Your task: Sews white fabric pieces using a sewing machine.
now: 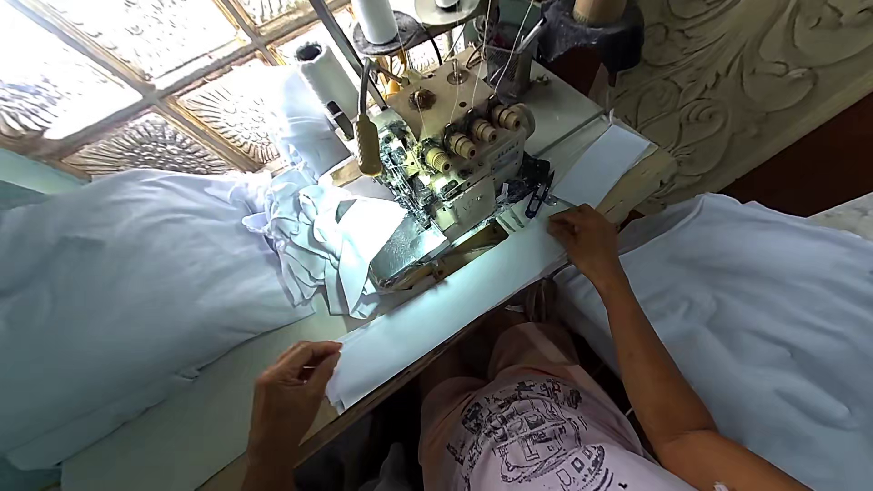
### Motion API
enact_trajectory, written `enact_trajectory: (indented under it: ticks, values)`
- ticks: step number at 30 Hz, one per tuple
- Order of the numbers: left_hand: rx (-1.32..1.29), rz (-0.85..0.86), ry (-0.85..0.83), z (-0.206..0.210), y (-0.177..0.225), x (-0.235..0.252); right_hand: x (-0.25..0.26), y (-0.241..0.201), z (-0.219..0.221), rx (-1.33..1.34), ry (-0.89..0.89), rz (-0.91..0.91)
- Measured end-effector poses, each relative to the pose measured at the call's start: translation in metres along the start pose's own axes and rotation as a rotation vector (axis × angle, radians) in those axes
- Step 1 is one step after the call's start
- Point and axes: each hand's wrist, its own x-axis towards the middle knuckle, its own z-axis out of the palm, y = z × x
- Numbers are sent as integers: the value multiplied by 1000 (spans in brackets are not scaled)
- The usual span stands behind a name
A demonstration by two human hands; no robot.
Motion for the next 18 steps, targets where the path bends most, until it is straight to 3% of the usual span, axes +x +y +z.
enact_trajectory:
  ticks: [3, 13, 18]
  values:
    - [114, -11, -82, 13, 1, -8, 3, -2, 1, 4, -42, -17]
    - [177, -86, -45, 19, -7, -9, 1, -6, 10, -114, -1, -40]
    - [148, -158, -37, 12, -8, -12, 0, 7, -7, -37, 96, 172]
